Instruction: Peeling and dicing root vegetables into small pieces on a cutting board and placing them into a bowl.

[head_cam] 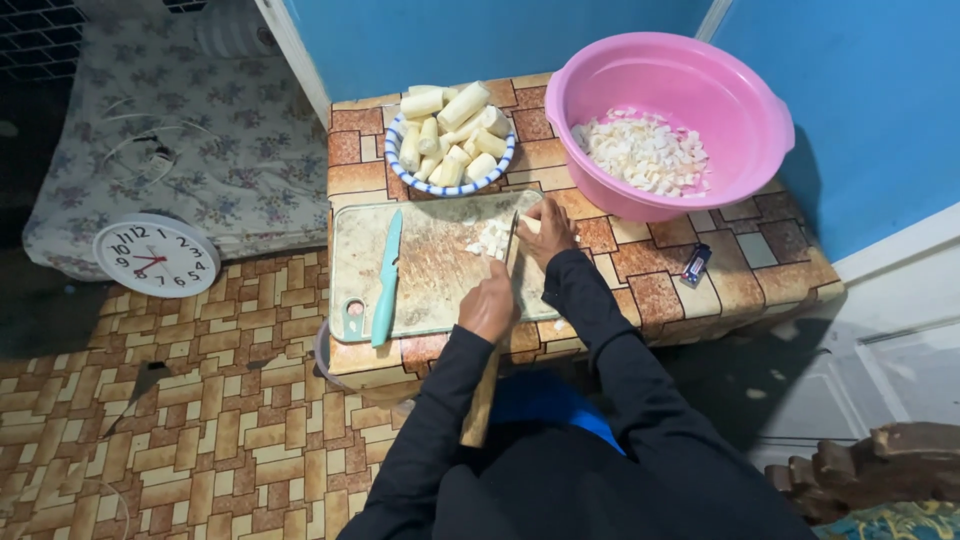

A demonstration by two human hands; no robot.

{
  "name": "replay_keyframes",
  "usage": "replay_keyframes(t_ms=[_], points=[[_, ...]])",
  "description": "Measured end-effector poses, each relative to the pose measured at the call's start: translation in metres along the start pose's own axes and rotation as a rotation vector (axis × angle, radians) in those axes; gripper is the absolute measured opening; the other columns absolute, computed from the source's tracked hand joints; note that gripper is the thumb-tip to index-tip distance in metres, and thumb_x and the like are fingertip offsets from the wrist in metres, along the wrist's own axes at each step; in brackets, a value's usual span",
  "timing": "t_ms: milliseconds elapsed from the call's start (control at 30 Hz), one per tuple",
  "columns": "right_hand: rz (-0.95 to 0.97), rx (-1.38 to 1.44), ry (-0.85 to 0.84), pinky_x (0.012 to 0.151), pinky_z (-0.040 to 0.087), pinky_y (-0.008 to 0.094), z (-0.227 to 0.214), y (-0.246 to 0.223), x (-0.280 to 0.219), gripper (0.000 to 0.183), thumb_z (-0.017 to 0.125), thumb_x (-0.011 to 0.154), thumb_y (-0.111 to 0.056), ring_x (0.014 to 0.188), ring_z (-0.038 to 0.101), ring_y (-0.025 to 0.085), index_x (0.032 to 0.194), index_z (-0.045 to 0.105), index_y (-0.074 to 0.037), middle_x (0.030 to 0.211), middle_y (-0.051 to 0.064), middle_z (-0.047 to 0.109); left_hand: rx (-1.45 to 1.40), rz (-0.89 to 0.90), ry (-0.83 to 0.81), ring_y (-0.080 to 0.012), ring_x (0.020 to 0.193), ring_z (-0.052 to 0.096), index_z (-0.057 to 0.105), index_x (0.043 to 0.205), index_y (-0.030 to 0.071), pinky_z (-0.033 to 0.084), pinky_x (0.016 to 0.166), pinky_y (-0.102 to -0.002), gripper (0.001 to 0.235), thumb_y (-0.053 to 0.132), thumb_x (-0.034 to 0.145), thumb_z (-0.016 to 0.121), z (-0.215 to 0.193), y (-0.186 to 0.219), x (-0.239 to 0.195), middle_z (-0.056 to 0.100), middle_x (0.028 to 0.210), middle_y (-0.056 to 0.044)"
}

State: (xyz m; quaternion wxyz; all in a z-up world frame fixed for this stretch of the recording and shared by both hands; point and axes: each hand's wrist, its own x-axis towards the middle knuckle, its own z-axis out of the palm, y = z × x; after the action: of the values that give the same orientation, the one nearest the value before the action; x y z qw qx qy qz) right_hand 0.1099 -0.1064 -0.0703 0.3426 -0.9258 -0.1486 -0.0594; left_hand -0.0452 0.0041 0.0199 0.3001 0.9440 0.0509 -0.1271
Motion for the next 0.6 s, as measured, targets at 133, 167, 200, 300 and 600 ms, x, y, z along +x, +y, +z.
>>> replay_keyframes(t_ms=[133, 167, 200, 300, 600], points=[[-0.010, -0.007, 0.003, 0.088, 0.036, 0.042, 0.001, 0.001, 0.002, 0.031, 0.058, 0.077, -0.045, 0.100, 0.047, 0.023, 0.091, 0.045, -0.020, 0.092, 0.003, 0.049, -0.024, -0.002, 0.004, -0.0529, 0.085, 0.060, 0.033, 0.103, 0.003, 0.047, 0.074, -0.061, 0.026, 0.010, 0.080, 0.042, -0.005, 0.007, -0.009, 0.060, 0.088, -0.033], [-0.011, 0.007, -0.004, 0.088, 0.036, 0.043, -0.001, -0.001, 0.001, 0.030, 0.058, 0.077, -0.043, 0.101, 0.047, 0.024, 0.091, 0.045, -0.019, 0.093, 0.003, 0.049, -0.001, 0.010, 0.004, -0.0526, 0.086, 0.060, 0.033, 0.103, 0.002, 0.047, 0.074, -0.060, 0.024, 0.009, 0.080, 0.041, -0.009, 0.010, -0.014, 0.060, 0.088, -0.033], [-0.017, 0.022, -0.012, 0.088, 0.036, 0.044, -0.003, -0.004, 0.001, 0.029, 0.058, 0.078, -0.041, 0.101, 0.047, 0.024, 0.091, 0.046, -0.018, 0.093, 0.004, 0.049, 0.020, 0.020, 0.009, -0.0523, 0.086, 0.060, 0.034, 0.103, 0.002, 0.048, 0.075, -0.060, 0.023, 0.007, 0.081, 0.039, -0.015, 0.013, -0.018, 0.060, 0.089, -0.033], [-0.023, 0.038, -0.010, 0.089, 0.035, 0.046, 0.000, 0.000, 0.003, 0.026, 0.059, 0.078, -0.038, 0.101, 0.048, 0.027, 0.090, 0.047, -0.018, 0.092, 0.004, 0.050, -0.010, 0.015, 0.014, -0.0518, 0.087, 0.061, 0.034, 0.104, 0.004, 0.046, 0.077, -0.060, 0.022, 0.012, 0.083, 0.035, -0.007, 0.009, -0.010, 0.061, 0.089, -0.032], [0.017, -0.015, 0.024, 0.089, 0.038, 0.044, 0.010, 0.008, 0.012, 0.023, 0.055, 0.077, -0.038, 0.099, 0.050, 0.023, 0.089, 0.044, -0.022, 0.090, 0.001, 0.048, 0.067, 0.080, 0.225, -0.0460, 0.078, 0.064, 0.038, 0.097, 0.006, 0.050, 0.073, -0.054, 0.014, 0.012, 0.084, 0.038, 0.017, -0.003, 0.027, 0.063, 0.079, -0.026]])
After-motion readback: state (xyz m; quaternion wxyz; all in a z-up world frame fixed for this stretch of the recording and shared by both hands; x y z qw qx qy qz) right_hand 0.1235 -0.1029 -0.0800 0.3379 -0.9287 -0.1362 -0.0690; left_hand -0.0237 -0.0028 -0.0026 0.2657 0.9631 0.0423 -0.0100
